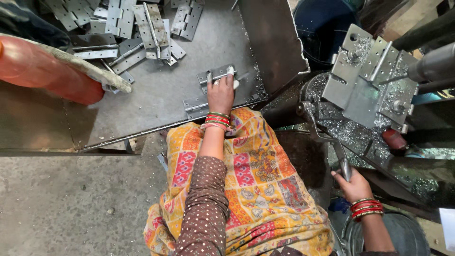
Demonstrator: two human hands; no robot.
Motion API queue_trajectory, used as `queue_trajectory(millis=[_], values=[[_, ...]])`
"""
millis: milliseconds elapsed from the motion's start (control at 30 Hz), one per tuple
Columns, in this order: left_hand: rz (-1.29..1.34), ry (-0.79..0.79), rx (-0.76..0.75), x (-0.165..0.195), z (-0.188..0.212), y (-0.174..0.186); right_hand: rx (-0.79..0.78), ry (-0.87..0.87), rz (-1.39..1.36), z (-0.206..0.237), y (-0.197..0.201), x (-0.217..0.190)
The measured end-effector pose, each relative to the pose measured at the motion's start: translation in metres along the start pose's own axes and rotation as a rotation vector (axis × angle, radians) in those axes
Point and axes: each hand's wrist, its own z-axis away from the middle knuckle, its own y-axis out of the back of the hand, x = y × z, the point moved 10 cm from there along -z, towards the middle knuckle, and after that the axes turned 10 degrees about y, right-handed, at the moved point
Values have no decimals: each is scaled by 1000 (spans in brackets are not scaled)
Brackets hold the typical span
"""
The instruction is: The person repeatedly picks up small metal brackets from a metal bin, places them under a drill press, and operates the machine to drill holes. After drilling, the person removes the bracket and places it back into the bin. The process is repeated continuously throughout the clip.
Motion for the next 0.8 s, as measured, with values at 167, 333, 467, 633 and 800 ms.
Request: queue_trajectory(millis=[167, 333, 467, 633, 800], values=[[-50, -4, -34, -2, -3, 2, 1, -41, 39, -5, -2, 19], [-33, 46, -18, -11, -8, 6, -2, -14, 86, -15, 0, 25], [19, 71, -26, -8, -6, 20, -23, -22, 92, -22, -4, 27], [148, 172, 2, 4, 1, 71, -42, -45, 49, -23, -7, 32], [76, 212, 175, 21, 23, 140, -71, 9, 139, -30, -10, 29]])
